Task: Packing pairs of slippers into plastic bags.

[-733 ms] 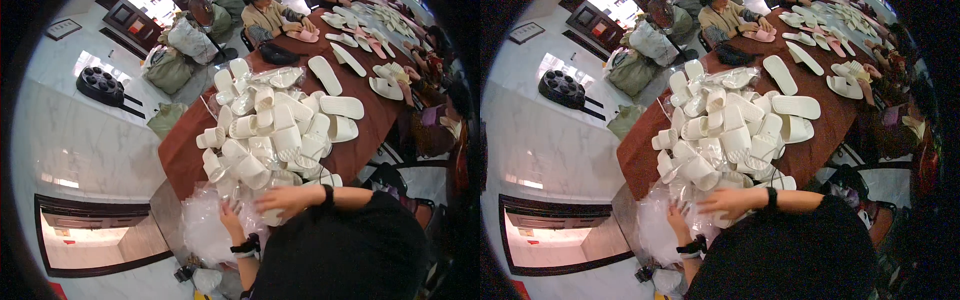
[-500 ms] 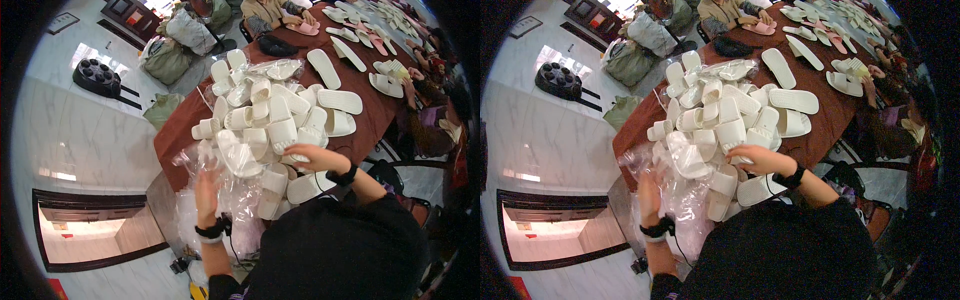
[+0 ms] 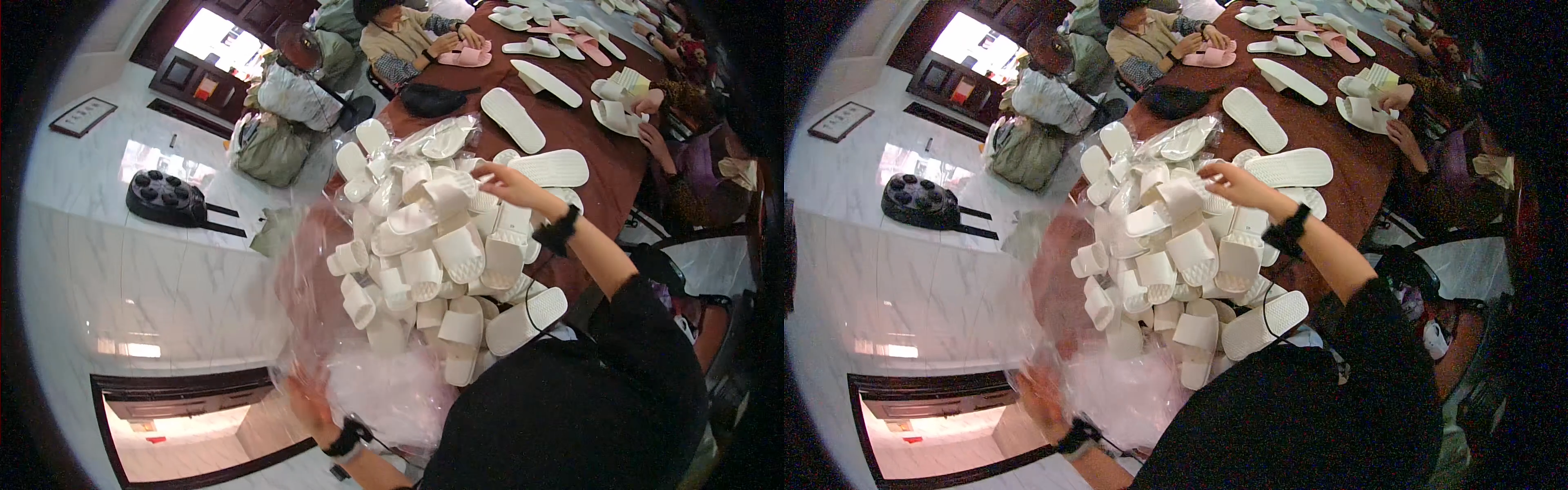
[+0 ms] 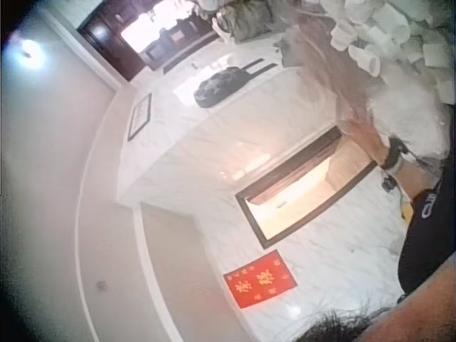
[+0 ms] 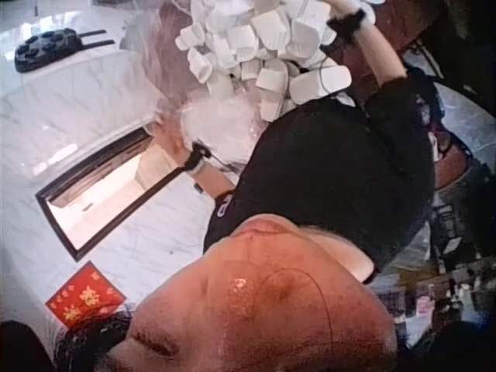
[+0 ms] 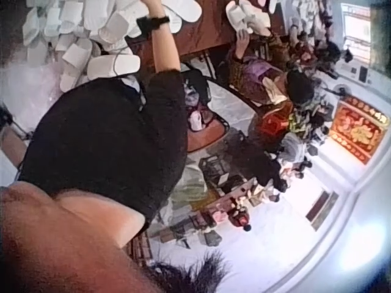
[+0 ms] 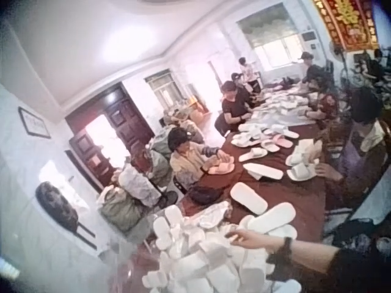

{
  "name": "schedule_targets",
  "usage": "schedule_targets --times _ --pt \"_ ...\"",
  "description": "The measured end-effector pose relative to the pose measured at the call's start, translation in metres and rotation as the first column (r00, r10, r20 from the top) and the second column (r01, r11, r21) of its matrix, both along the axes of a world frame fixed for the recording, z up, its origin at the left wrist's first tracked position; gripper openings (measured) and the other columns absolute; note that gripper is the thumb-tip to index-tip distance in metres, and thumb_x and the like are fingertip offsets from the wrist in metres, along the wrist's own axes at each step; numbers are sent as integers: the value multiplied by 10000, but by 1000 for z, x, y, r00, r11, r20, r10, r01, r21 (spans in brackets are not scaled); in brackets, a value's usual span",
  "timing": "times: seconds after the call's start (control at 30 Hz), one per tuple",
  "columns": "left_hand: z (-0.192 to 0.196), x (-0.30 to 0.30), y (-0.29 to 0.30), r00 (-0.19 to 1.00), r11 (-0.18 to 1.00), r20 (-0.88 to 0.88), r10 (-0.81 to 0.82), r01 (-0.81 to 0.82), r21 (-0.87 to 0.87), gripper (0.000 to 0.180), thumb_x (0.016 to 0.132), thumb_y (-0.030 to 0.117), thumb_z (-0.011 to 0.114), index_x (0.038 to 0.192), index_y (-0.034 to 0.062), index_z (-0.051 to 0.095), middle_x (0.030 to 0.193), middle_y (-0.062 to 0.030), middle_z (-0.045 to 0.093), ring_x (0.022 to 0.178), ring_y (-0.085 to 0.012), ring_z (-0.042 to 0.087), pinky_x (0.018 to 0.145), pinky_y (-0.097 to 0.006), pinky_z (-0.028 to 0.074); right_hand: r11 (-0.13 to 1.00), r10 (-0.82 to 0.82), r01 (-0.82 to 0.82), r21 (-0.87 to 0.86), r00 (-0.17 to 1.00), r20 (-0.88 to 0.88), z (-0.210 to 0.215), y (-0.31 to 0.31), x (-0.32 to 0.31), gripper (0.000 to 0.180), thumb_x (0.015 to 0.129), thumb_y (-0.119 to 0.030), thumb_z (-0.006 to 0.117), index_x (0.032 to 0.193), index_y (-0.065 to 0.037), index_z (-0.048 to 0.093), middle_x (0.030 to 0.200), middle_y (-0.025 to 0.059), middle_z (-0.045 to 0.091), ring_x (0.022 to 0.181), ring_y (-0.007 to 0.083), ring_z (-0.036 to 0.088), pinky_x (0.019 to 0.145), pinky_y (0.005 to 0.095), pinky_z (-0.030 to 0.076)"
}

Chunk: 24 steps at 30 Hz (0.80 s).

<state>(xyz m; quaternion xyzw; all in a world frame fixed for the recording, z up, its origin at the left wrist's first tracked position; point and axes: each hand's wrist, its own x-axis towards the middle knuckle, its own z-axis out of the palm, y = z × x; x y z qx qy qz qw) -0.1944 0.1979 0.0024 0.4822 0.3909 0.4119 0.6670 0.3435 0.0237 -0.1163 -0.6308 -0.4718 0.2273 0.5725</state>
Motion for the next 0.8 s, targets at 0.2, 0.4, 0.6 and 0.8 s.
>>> schedule_targets --times 0.2,0.4,0.6,0.8 --pt "-60 -72 -45 962 967 -163 219 -236 -95 537 943 401 414 1306 9 359 1317 -170 407 1139 -373 434 975 -534 353 975 -178 206 -84 947 267 -70 113 80 465 778 -295 650 1144 -37 526 1074 163 598 945 289 596 789 389 486" --pt "-66 -89 -99 912 902 -148 383 -403 -155 468 917 333 495 1254 14 433 1254 -180 483 1113 -353 477 955 -480 382 779 1 451 -435 693 721 -54 227 59 551 640 -456 720 1027 -89 582 996 141 622 953 282 601 741 429 484" --pt "-43 -41 -124 852 854 -324 411 -484 -190 407 964 273 416 1263 -1 394 1269 -190 456 1111 -349 479 948 -484 405 793 11 499 -351 564 826 -95 267 89 248 737 -278 597 921 -113 617 873 111 653 867 280 626 689 424 484" --pt "-47 -38 -132 825 821 -348 445 -531 -210 351 947 219 467 1213 -7 432 1192 -195 515 1100 -330 486 951 -480 402 901 -387 434 12 790 476 -10 267 106 131 779 -231 525 841 -148 606 817 104 642 775 328 608 648 428 475"
